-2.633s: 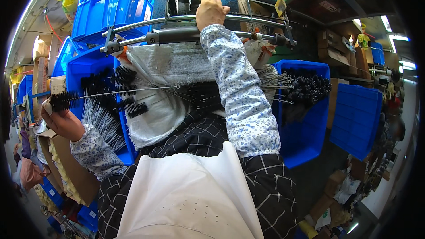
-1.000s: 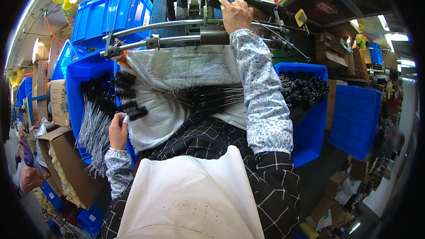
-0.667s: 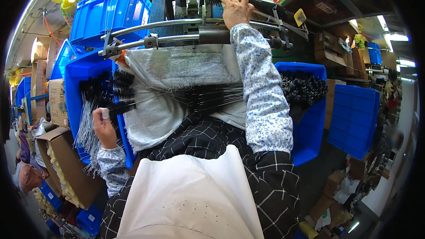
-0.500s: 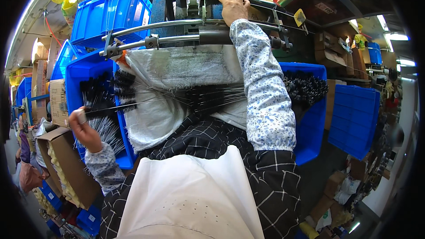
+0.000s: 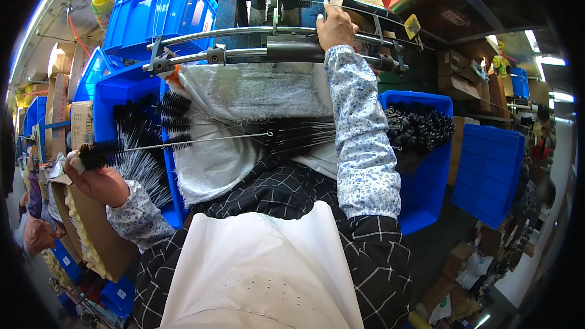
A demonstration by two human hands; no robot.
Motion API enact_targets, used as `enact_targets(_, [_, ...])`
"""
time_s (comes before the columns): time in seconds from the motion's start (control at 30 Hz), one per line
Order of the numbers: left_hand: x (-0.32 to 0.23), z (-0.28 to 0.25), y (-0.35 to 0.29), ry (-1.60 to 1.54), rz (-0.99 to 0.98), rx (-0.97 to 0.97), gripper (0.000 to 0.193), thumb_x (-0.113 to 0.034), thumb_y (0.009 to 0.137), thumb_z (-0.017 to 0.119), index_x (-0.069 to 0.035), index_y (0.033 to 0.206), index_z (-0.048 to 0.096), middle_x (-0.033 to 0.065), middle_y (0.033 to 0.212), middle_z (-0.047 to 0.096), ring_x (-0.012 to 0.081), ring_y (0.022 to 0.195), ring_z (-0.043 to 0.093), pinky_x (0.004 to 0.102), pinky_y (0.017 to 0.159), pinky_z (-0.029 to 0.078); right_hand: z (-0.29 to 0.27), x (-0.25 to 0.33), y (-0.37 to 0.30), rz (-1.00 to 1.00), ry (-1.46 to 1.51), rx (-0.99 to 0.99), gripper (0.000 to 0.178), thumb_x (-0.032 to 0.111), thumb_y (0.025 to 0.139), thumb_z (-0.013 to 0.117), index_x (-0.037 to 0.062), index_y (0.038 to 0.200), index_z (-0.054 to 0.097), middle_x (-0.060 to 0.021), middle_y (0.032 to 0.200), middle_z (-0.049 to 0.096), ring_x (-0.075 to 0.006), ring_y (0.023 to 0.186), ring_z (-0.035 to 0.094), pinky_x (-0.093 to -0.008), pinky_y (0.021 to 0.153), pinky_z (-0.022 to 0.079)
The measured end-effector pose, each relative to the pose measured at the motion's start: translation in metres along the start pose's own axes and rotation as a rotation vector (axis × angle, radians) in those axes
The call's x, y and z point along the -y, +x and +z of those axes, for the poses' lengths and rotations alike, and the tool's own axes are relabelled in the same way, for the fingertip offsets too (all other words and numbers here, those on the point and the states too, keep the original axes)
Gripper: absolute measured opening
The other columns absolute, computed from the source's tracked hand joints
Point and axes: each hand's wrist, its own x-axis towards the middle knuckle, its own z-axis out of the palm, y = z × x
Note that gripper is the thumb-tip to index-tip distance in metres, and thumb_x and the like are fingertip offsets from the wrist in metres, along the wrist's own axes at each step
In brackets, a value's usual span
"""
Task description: Assembling industrial or cleaning brushes using specialized machinery and raw bristle materials in a factory.
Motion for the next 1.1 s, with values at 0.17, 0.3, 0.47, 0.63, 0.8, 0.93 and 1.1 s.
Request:
enact_targets(0.17, [0.013,-0.022,0.005,-0.24,-0.115,-0.069,0.02,-0.004,0.085,0.044,0.005,0.102,0.049,0.015,0.109,0.044,0.0261,0.097,0.051,0.0264,0.075,0.046,0.007,0.007,0.0,-0.01,0.029,-0.023,0.035,0.02,0.077,0.054,0.0098,0.111,0.052,-0.0086,0.107,0.055,-0.0234,0.099,0.05,-0.043,0.084,0.035])
enact_targets(0.3, [0.013,-0.042,0.012,-0.081,-0.07,-0.041,0.024,0.003,0.082,0.046,0.001,0.106,0.049,0.0135,0.11,0.044,0.0221,0.097,0.05,0.0245,0.074,0.046,0.006,0.03,-0.001,-0.018,0.038,-0.021,0.035,0.019,0.077,0.053,0.01,0.11,0.052,-0.0075,0.105,0.055,-0.0223,0.098,0.051,-0.043,0.083,0.035])
enact_targets(0.47, [0.021,-0.031,0.007,-0.168,-0.067,-0.011,0.025,0.001,0.083,0.045,0.002,0.108,0.047,0.0113,0.109,0.044,0.018,0.095,0.049,0.0225,0.073,0.045,0.009,0.053,-0.004,-0.002,-0.04,0.005,0.028,0.018,0.077,0.053,0.0102,0.104,0.055,-0.0043,0.098,0.057,-0.0183,0.091,0.054,-0.0407,0.078,0.035])
enact_targets(0.63, [-0.007,0.002,0.0,-0.235,-0.15,0.033,0.021,-0.02,0.086,0.047,-0.003,0.098,0.048,0.0082,0.087,0.054,0.0148,0.079,0.053,0.0247,0.072,0.043,0.022,0.082,-0.007,-0.033,-0.1,-0.031,0.023,0.017,0.079,0.051,0.0101,0.101,0.056,-0.0025,0.093,0.058,-0.0163,0.085,0.055,-0.0377,0.074,0.037])
enact_targets(0.8, [-0.009,0.006,-0.002,-0.25,-0.139,0.027,0.02,-0.021,0.086,0.047,-0.003,0.096,0.048,0.008,0.086,0.054,0.0149,0.078,0.053,0.0246,0.072,0.043,0.012,0.072,-0.007,-0.048,-0.125,-0.01,0.023,0.017,0.08,0.051,0.0107,0.101,0.056,-0.0015,0.093,0.058,-0.0156,0.084,0.055,-0.0387,0.077,0.035])
enact_targets(0.93, [-0.005,-0.001,0.002,-0.285,-0.19,-0.027,0.02,-0.02,0.086,0.049,-0.003,0.096,0.048,0.0072,0.085,0.053,0.0142,0.078,0.052,0.0243,0.071,0.044,0.001,0.033,-0.003,-0.035,-0.118,-0.022,0.03,0.019,0.077,0.054,0.0124,0.107,0.054,-0.0049,0.098,0.058,-0.0173,0.089,0.055,-0.0398,0.079,0.035])
enact_targets(1.1, [0.002,0.006,0.001,-0.313,-0.166,0.019,0.018,-0.017,0.085,0.049,-0.002,0.095,0.048,0.0071,0.086,0.053,0.0137,0.077,0.052,0.0238,0.07,0.044,-0.008,-0.017,0.012,0.022,-0.017,0.074,0.031,0.024,0.076,0.055,0.013,0.105,0.056,-0.0072,0.101,0.057,-0.0218,0.095,0.053,-0.0406,0.079,0.039])
